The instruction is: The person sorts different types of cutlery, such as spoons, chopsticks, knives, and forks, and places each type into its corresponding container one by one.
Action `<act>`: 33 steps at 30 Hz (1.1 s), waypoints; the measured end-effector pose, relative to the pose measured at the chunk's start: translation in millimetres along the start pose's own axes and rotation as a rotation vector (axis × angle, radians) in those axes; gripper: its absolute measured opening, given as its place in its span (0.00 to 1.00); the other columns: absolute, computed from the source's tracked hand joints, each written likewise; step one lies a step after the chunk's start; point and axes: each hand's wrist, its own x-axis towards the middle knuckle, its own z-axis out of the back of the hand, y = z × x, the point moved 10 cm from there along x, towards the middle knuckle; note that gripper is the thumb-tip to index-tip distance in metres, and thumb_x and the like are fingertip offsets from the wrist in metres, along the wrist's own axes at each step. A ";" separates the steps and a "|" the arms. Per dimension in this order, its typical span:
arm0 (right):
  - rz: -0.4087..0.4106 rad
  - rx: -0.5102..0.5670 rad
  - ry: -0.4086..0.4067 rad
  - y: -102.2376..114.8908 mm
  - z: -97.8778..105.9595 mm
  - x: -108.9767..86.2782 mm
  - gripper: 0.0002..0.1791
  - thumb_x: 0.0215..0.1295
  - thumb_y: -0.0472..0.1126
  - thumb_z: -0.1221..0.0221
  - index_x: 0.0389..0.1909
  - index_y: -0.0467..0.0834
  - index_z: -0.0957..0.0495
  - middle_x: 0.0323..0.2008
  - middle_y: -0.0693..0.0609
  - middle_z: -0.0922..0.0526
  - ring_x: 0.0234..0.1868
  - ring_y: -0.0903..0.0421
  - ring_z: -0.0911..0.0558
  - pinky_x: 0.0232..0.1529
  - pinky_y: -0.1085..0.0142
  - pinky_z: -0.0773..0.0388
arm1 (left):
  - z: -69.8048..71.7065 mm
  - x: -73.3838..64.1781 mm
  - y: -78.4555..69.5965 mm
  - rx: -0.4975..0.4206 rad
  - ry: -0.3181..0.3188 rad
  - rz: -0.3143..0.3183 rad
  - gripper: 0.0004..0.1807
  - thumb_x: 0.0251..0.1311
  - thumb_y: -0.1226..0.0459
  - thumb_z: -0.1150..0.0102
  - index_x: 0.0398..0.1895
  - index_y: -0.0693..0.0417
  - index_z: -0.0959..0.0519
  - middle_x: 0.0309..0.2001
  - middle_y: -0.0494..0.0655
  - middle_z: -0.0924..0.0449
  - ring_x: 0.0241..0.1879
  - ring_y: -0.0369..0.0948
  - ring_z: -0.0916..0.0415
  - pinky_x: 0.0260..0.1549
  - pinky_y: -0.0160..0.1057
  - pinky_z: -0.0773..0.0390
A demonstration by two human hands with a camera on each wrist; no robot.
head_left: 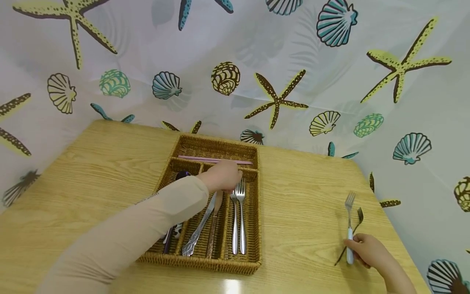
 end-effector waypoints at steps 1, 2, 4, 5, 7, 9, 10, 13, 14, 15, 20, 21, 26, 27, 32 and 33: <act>0.013 0.006 0.006 6.6 -0.7 -1.5 0.16 0.70 0.43 0.53 0.23 0.42 0.36 0.14 0.54 0.35 0.14 0.61 0.40 0.17 0.69 0.38 | 0.5 0.4 4.3 -0.138 -0.023 0.037 0.32 0.73 0.62 0.63 0.06 0.53 0.28 0.07 0.41 0.35 0.09 0.36 0.44 0.39 0.36 0.27; 0.027 0.008 0.012 13.1 -1.6 -2.7 0.16 0.70 0.44 0.52 0.23 0.41 0.36 0.14 0.54 0.35 0.13 0.62 0.41 0.17 0.68 0.38 | 0.2 0.8 6.8 -0.219 -0.038 0.057 0.34 0.74 0.60 0.66 0.04 0.53 0.30 0.05 0.41 0.36 0.07 0.36 0.44 0.43 0.38 0.26; 0.050 0.013 0.017 26.4 -4.1 -5.1 0.15 0.70 0.44 0.52 0.24 0.41 0.35 0.14 0.54 0.34 0.13 0.62 0.41 0.16 0.69 0.38 | -2.3 1.1 6.9 -0.262 -0.038 0.061 0.35 0.74 0.59 0.66 0.02 0.51 0.34 0.05 0.41 0.37 0.06 0.36 0.44 0.49 0.40 0.26; 0.063 0.015 0.018 33.2 -5.7 -6.2 0.15 0.70 0.44 0.52 0.25 0.41 0.35 0.14 0.54 0.34 0.13 0.62 0.41 0.16 0.69 0.38 | -2.8 1.0 5.8 -0.264 -0.041 0.055 0.34 0.74 0.59 0.66 0.02 0.51 0.34 0.05 0.41 0.35 0.07 0.36 0.44 0.49 0.41 0.26; 0.083 0.019 0.013 46.0 -8.9 -7.4 0.14 0.70 0.44 0.52 0.26 0.40 0.34 0.14 0.54 0.33 0.12 0.63 0.41 0.15 0.70 0.38 | -4.1 1.0 3.6 -0.258 -0.047 0.043 0.33 0.74 0.60 0.65 0.04 0.51 0.33 0.07 0.43 0.32 0.07 0.36 0.43 0.47 0.40 0.26; 0.099 0.030 0.009 57.1 -12.2 -8.3 0.14 0.69 0.45 0.51 0.27 0.40 0.33 0.14 0.54 0.32 0.11 0.63 0.41 0.15 0.70 0.39 | -5.1 0.6 1.7 -0.250 -0.047 0.037 0.32 0.74 0.60 0.65 0.05 0.51 0.33 0.12 0.49 0.24 0.07 0.36 0.42 0.44 0.39 0.25; 0.101 0.036 0.008 61.7 -13.7 -8.5 0.14 0.69 0.45 0.51 0.27 0.40 0.33 0.14 0.54 0.32 0.11 0.63 0.42 0.15 0.70 0.39 | -5.2 0.5 0.8 -0.243 -0.050 0.033 0.32 0.74 0.60 0.65 0.06 0.51 0.32 0.16 0.52 0.20 0.07 0.36 0.42 0.44 0.39 0.25; 0.113 0.044 0.003 72.4 -17.3 -9.6 0.14 0.69 0.45 0.50 0.27 0.39 0.33 0.14 0.54 0.32 0.11 0.63 0.42 0.14 0.71 0.41 | -6.3 0.8 0.7 -0.244 -0.048 0.038 0.32 0.74 0.60 0.65 0.06 0.52 0.32 0.26 0.58 0.16 0.07 0.35 0.42 0.45 0.39 0.25; 0.111 0.046 0.000 74.5 -18.2 -9.6 0.14 0.69 0.45 0.50 0.27 0.40 0.33 0.14 0.54 0.32 0.11 0.63 0.42 0.14 0.71 0.41 | -6.6 1.0 0.6 -0.242 -0.048 0.039 0.32 0.74 0.60 0.66 0.05 0.51 0.33 0.27 0.59 0.16 0.07 0.35 0.42 0.46 0.39 0.24; 0.111 0.050 -0.001 77.0 -19.2 -9.8 0.14 0.69 0.45 0.50 0.27 0.40 0.32 0.13 0.55 0.33 0.11 0.63 0.42 0.14 0.71 0.41 | -6.8 1.4 0.5 -0.243 -0.049 0.040 0.32 0.74 0.60 0.65 0.05 0.51 0.33 0.26 0.59 0.16 0.06 0.35 0.42 0.47 0.40 0.24; 0.125 0.060 -0.009 90.1 -25.7 -10.4 0.13 0.69 0.44 0.49 0.29 0.39 0.31 0.12 0.55 0.32 0.11 0.63 0.41 0.14 0.73 0.41 | -10.3 2.1 -5.5 -0.231 -0.035 0.021 0.34 0.74 0.60 0.65 0.03 0.51 0.35 0.09 0.47 0.28 0.06 0.35 0.44 0.43 0.38 0.25; 0.137 0.057 -0.012 94.6 -27.1 -10.9 0.13 0.69 0.44 0.49 0.30 0.38 0.31 0.12 0.55 0.32 0.11 0.63 0.41 0.14 0.73 0.41 | -11.5 2.3 -7.1 -0.233 -0.030 0.019 0.33 0.74 0.60 0.65 0.03 0.51 0.35 0.07 0.44 0.33 0.07 0.35 0.44 0.42 0.38 0.26; 0.191 0.048 -0.025 117.9 -34.9 -13.1 0.13 0.67 0.44 0.47 0.30 0.38 0.30 0.12 0.55 0.32 0.12 0.62 0.39 0.14 0.73 0.40 | -15.3 3.5 -13.8 -0.248 -0.025 0.022 0.31 0.74 0.60 0.65 0.06 0.52 0.32 0.07 0.41 0.35 0.08 0.36 0.41 0.47 0.39 0.25; 0.198 0.050 -0.023 122.1 -36.5 -13.4 0.13 0.67 0.44 0.47 0.29 0.38 0.30 0.11 0.55 0.32 0.12 0.62 0.39 0.14 0.73 0.40 | -15.6 3.7 -14.7 -0.247 -0.027 0.022 0.31 0.74 0.59 0.65 0.07 0.52 0.32 0.07 0.42 0.33 0.08 0.36 0.41 0.48 0.40 0.25; 0.219 0.053 -0.025 139.2 -42.8 -15.9 0.12 0.66 0.43 0.46 0.29 0.39 0.30 0.11 0.55 0.32 0.12 0.62 0.39 0.15 0.72 0.39 | -15.6 4.4 -17.1 -0.226 -0.037 0.023 0.32 0.74 0.59 0.65 0.05 0.51 0.31 0.09 0.43 0.30 0.08 0.36 0.40 0.47 0.40 0.24; 0.222 0.056 -0.023 142.2 -44.1 -16.5 0.12 0.66 0.43 0.46 0.29 0.39 0.30 0.11 0.55 0.32 0.12 0.62 0.38 0.15 0.72 0.39 | -15.4 4.4 -17.3 -0.221 -0.039 0.024 0.33 0.74 0.58 0.65 0.05 0.51 0.31 0.09 0.43 0.30 0.08 0.36 0.39 0.46 0.39 0.24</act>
